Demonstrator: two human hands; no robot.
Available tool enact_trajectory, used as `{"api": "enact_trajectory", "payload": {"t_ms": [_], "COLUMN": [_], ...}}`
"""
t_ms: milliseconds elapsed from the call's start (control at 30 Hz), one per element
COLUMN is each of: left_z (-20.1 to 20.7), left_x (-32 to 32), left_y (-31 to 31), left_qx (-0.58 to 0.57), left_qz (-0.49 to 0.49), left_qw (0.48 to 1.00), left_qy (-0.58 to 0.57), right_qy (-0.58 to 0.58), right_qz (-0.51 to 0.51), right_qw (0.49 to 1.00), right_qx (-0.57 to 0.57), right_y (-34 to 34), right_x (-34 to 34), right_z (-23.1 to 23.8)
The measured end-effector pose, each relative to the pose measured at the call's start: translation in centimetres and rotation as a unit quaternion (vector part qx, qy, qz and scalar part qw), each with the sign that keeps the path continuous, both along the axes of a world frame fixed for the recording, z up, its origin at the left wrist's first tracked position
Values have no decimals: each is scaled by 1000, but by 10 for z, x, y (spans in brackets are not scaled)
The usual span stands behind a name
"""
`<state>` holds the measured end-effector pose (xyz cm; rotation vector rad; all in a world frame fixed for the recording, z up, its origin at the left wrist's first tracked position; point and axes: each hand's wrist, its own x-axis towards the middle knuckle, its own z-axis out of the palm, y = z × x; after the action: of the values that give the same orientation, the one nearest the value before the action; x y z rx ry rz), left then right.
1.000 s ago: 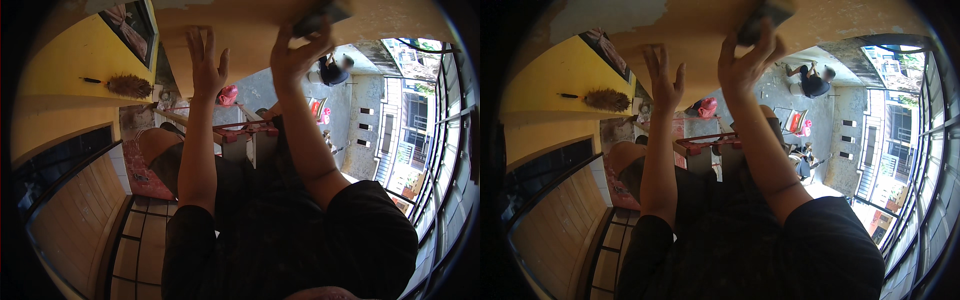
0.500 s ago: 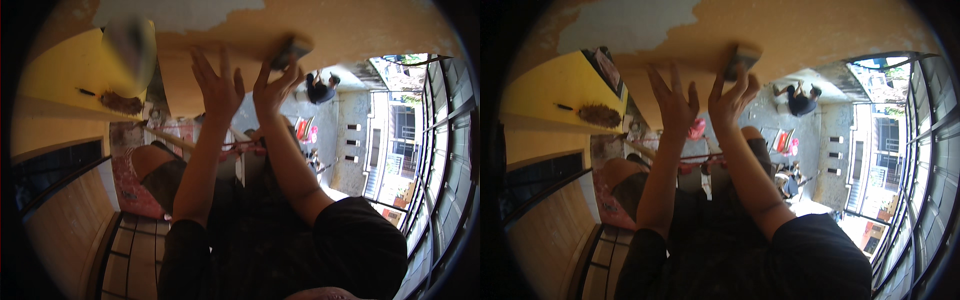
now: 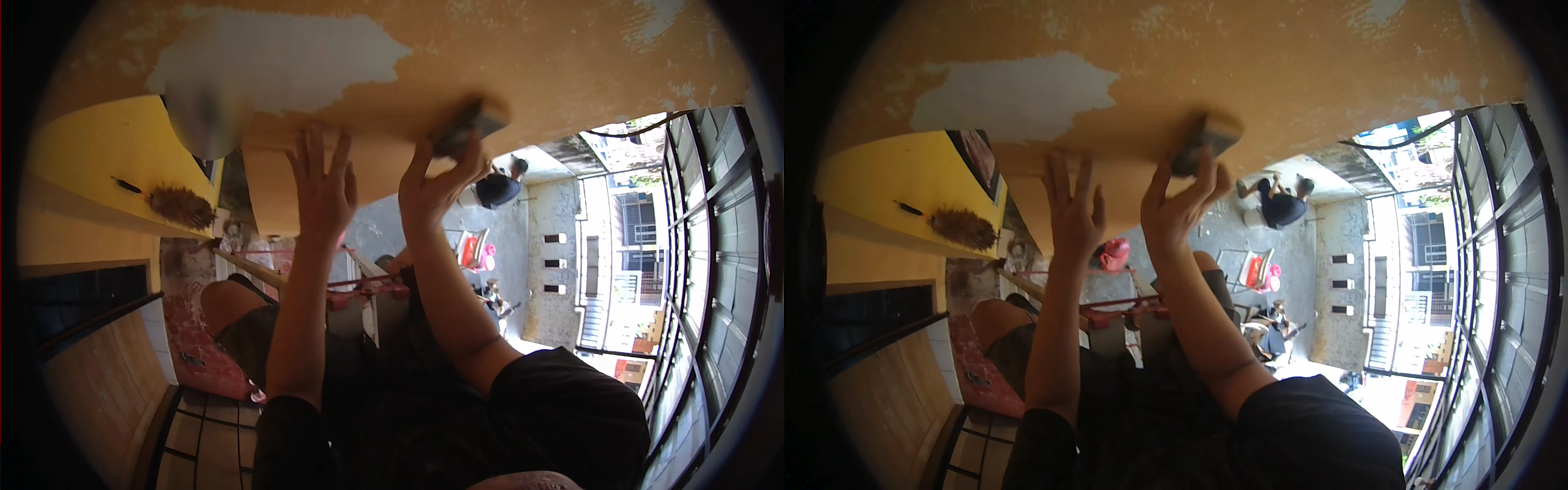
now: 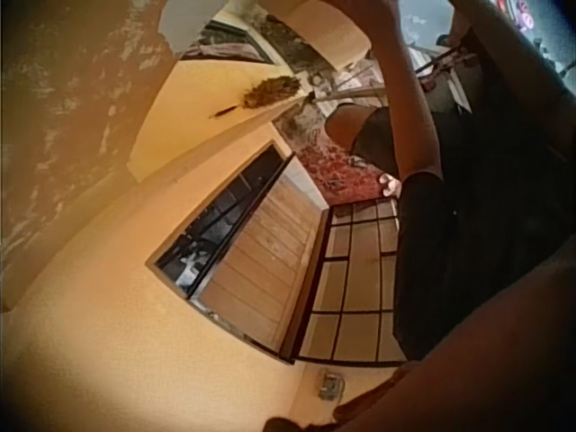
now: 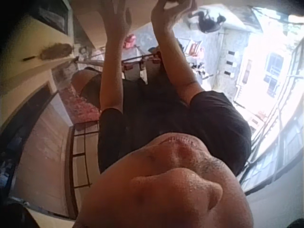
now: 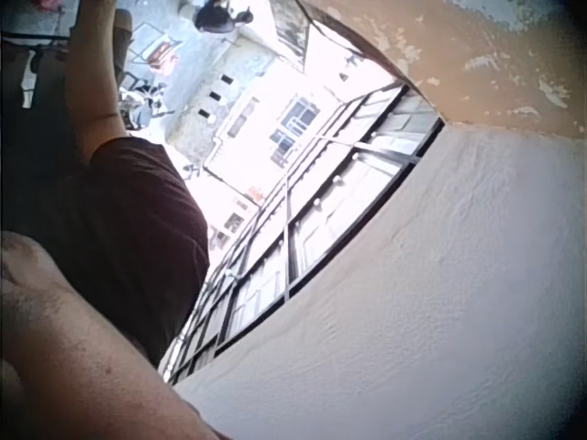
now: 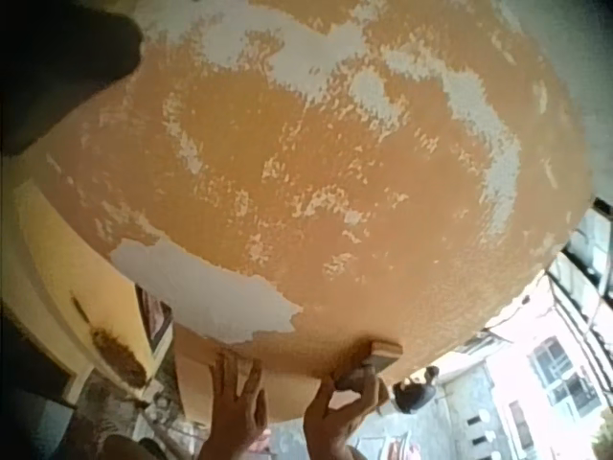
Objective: Sanding the underside of a ceiling or overhang while standing on a ladder.
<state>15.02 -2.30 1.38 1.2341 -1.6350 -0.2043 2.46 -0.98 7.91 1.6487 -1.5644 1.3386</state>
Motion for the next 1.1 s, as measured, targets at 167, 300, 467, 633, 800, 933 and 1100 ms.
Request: {"api": "enact_trajectory", "payload": {"t_ms": [167,300,467,633,800,933,1100], "left_z": [-1,-4,5,-7,-2,-2,-17], "left_x": [5,-4,12,2,4,13,6], "left_y": [7,3,7,8,5,5,4], "left_qx": [12,-5,16,11,-1,1,-18], "left_qz": [-10,3,-11,-6,-5,-4,11], "left_qw": [999,1000,999,1000,1000,999,1000], "left_qy": [-31,30,-35,-17,28,-41,-16], "right_qy": [45,16,27,17,78,54,33], "right_qz": [-4,3,-25,-24,-27,0,-4], "right_qw": [999,997,998,1000,997,998,997], "right_qx": [-9,72,-44,9,-9,-24,67], "right_y": [-1,15,-9,5,-7,-9,10], "right_x": [9,-5,8,-2,2,13,3], "right_z": [15,-31,50,-11,39,72,-26]}}
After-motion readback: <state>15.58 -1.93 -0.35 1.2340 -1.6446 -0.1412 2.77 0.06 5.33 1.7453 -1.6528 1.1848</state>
